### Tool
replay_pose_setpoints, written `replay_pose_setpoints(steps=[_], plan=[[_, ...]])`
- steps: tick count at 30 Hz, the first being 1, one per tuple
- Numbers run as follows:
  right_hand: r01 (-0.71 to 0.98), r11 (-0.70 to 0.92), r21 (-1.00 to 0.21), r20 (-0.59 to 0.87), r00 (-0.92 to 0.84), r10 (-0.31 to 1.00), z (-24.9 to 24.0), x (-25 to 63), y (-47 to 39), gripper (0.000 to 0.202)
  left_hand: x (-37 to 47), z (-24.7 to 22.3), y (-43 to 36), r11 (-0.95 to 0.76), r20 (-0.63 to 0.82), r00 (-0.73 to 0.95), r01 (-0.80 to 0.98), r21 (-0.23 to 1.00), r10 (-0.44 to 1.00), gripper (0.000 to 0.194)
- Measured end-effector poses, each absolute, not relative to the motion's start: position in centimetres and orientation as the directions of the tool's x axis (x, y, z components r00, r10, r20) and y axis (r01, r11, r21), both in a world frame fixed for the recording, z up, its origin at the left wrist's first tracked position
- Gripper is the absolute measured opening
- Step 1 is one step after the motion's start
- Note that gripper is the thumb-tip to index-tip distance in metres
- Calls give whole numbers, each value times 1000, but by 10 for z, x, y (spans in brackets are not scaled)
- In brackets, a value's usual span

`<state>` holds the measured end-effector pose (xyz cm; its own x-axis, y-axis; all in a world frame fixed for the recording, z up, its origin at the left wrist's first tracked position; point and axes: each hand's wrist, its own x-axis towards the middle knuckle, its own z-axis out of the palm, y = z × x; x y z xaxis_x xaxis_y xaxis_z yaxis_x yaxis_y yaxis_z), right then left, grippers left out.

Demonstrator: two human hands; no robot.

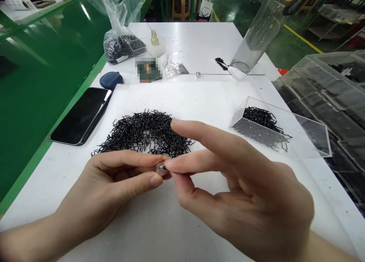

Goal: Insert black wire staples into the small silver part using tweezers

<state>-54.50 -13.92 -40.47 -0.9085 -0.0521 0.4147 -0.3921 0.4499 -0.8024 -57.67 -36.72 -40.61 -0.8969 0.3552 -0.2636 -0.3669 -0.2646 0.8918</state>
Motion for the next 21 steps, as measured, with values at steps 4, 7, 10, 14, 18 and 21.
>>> replay_pose_setpoints(steps=[4, 7, 10, 14, 18, 21], plan=[[-441, 437, -784, 450, -888, -88, -401, -551, -140, 76, -576, -406, -366, -256, -312, -885, -409, 876, 345, 21], [-450, 433, -781, 450, -886, -109, -400, -553, -138, 73, -576, -405, -364, -265, -313, -884, -413, 871, 347, 19], [-441, 509, -739, 453, -885, -110, -403, -550, -135, 61, -575, -404, -365, -282, -315, -880, -422, 861, 356, 19], [-415, 608, -677, 444, -889, -113, -406, -546, -131, 49, -573, -405, -366, -303, -321, -869, -443, 844, 377, 19], [-447, 628, -637, 474, -870, -138, -406, -547, -130, 45, -575, -406, -365, -287, -326, -871, -440, 851, 369, 19], [-458, 603, -653, 480, -866, -138, -405, -550, -132, 41, -577, -405, -364, -267, -330, -872, -436, 859, 361, 19]])
